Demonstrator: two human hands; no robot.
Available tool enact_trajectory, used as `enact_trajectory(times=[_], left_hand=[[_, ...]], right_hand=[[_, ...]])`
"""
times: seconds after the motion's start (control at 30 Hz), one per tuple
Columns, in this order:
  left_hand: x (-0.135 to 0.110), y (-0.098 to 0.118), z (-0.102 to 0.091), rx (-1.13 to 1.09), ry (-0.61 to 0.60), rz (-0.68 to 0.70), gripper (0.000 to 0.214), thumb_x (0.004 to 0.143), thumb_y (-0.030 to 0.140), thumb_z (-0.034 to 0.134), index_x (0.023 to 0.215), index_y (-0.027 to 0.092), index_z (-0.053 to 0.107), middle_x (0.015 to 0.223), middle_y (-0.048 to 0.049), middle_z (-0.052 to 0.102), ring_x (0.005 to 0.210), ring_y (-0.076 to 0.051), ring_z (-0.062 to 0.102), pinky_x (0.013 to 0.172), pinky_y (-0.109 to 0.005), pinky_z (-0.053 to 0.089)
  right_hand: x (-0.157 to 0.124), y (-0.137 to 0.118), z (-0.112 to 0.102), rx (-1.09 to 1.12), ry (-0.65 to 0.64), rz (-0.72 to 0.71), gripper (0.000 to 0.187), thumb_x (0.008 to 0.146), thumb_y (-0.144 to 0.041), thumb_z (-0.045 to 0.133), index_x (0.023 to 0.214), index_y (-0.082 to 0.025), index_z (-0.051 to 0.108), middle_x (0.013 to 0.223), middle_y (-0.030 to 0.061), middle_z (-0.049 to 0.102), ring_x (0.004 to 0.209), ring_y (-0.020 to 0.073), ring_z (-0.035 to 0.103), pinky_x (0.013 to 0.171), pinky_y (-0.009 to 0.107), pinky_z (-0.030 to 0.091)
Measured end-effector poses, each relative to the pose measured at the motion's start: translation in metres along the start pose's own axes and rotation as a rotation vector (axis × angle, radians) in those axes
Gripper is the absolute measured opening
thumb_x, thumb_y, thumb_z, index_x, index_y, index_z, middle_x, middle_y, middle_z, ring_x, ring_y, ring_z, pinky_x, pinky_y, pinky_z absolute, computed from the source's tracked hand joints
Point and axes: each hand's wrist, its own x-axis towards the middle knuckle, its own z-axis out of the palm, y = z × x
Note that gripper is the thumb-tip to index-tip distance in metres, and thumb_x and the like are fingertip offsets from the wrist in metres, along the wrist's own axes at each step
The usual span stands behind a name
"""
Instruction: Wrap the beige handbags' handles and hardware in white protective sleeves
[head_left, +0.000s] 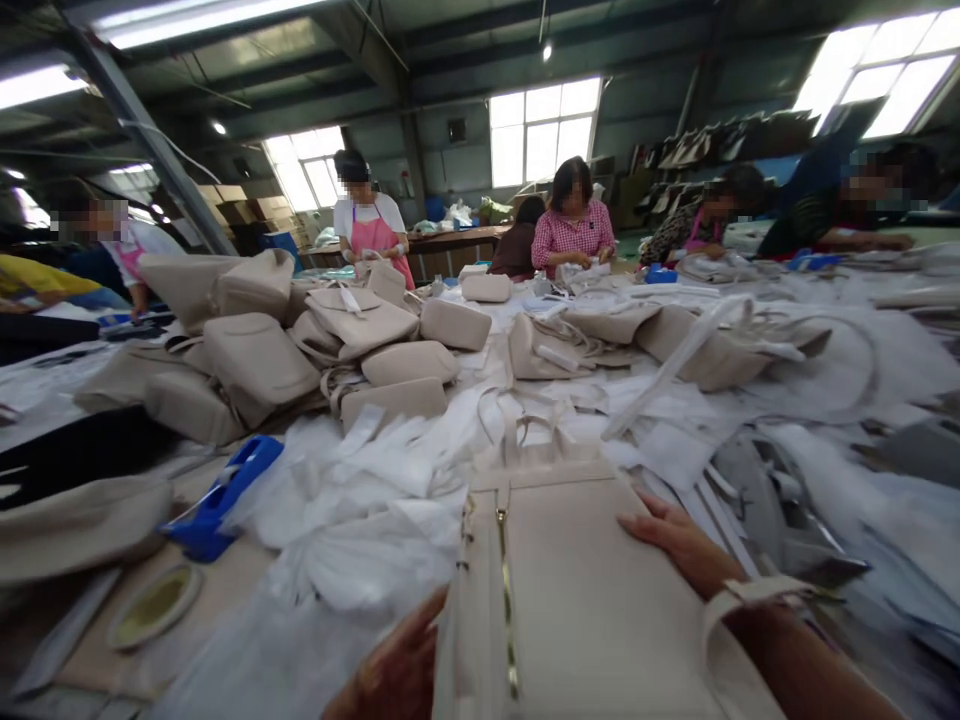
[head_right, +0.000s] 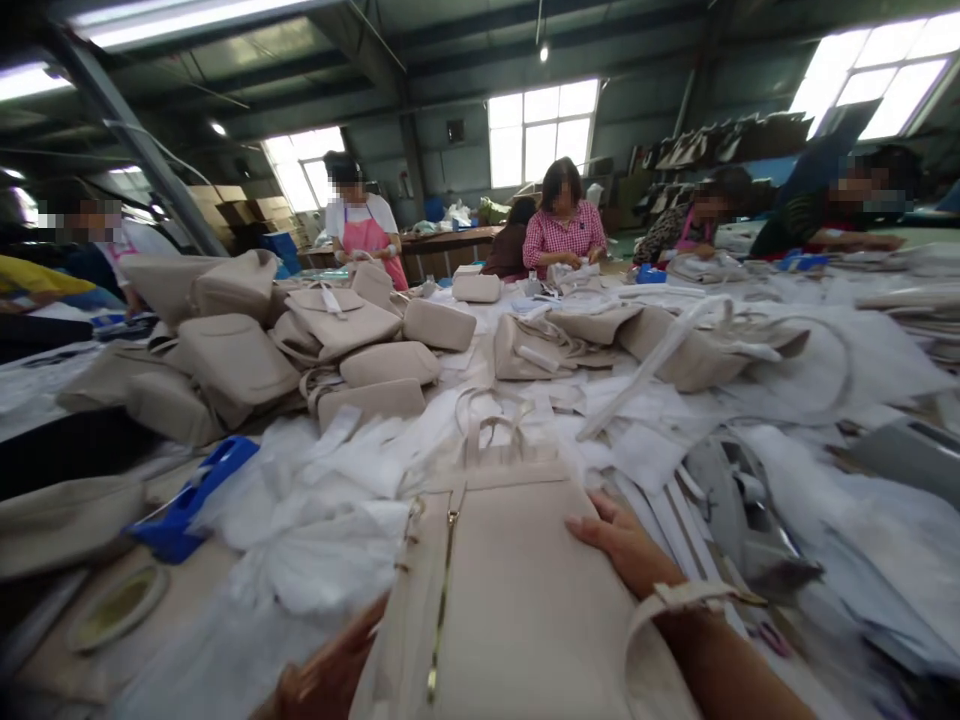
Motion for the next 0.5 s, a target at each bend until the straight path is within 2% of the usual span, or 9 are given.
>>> enact_trajectory(times=[0.07,0.13,0.2,0.27,0.33,0.37,0.43,0.5], left_hand=[[-0.016,-0.024,0.005,0.041,0.016,0.014,0.081,0.046,0.079,0.071,0.118,0.044,0.071,0.131,-0.0016,0.065,0.130,-0.040,0.053,0.106,-0.053,0.043],[-0.025,-0.051,0.014,0.222,0.126,0.042,0.072,0.057,0.066,0.078,0.122,0.036,0.071,0.130,-0.0060,0.067,0.129,-0.038,0.054,0.111,-0.050,0.038],[-0.028,-0.073,0.019,0.429,0.215,0.054,0.055,0.067,0.057,0.075,0.115,0.030,0.074,0.120,-0.0092,0.071,0.120,-0.036,0.059,0.107,-0.047,0.041],[-0.028,-0.087,0.019,0.598,0.294,0.089,0.037,0.076,0.051,0.066,0.101,0.025,0.076,0.104,-0.0097,0.074,0.105,-0.034,0.065,0.097,-0.044,0.047],[-0.025,-0.093,0.016,0.751,0.379,0.193,0.024,0.077,0.042,0.061,0.085,0.023,0.073,0.091,-0.0085,0.072,0.092,-0.030,0.064,0.087,-0.040,0.049],[-0.024,-0.093,0.014,0.827,0.421,0.254,0.018,0.076,0.037,0.060,0.078,0.022,0.071,0.086,-0.0075,0.070,0.088,-0.028,0.063,0.083,-0.038,0.048],[-0.023,-0.093,0.010,0.937,0.469,0.341,0.014,0.075,0.031,0.059,0.066,0.022,0.065,0.076,-0.0054,0.066,0.079,-0.025,0.060,0.077,-0.036,0.047],[-0.024,-0.092,0.006,0.939,0.471,0.359,0.014,0.075,0.029,0.060,0.064,0.021,0.064,0.071,-0.0039,0.064,0.074,-0.023,0.058,0.072,-0.034,0.045]], right_hand=[[-0.015,0.037,-0.007,-0.089,0.054,-0.013,0.056,0.073,-0.044,0.073,0.122,-0.019,0.063,0.101,0.0111,0.076,0.083,0.0302,0.073,0.074,0.043,0.059],[-0.027,0.085,-0.018,-0.298,0.257,-0.111,0.050,0.074,-0.049,0.069,0.114,-0.018,0.066,0.101,0.0124,0.074,0.090,0.0322,0.072,0.080,0.046,0.058],[-0.037,0.132,-0.030,-0.597,0.527,-0.314,0.044,0.075,-0.049,0.065,0.105,-0.016,0.069,0.105,0.0153,0.072,0.099,0.0348,0.068,0.089,0.052,0.054],[-0.045,0.167,-0.039,-0.868,0.654,-0.540,0.037,0.078,-0.044,0.059,0.100,-0.016,0.069,0.110,0.0179,0.068,0.108,0.0351,0.063,0.099,0.055,0.048],[-0.052,0.183,-0.044,-1.051,0.615,-0.687,0.032,0.084,-0.037,0.052,0.099,-0.015,0.068,0.111,0.0185,0.067,0.110,0.0329,0.061,0.102,0.053,0.046],[-0.055,0.184,-0.044,-1.122,0.578,-0.713,0.031,0.086,-0.034,0.048,0.100,-0.015,0.067,0.109,0.0182,0.067,0.108,0.0315,0.062,0.100,0.052,0.047],[-0.062,0.178,-0.044,-1.261,0.494,-0.706,0.030,0.089,-0.029,0.044,0.099,-0.014,0.067,0.102,0.0170,0.069,0.102,0.0296,0.063,0.096,0.048,0.050],[-0.071,0.169,-0.045,-1.393,0.413,-0.674,0.026,0.088,-0.025,0.045,0.096,-0.015,0.068,0.097,0.0153,0.070,0.098,0.0281,0.064,0.092,0.043,0.051]])
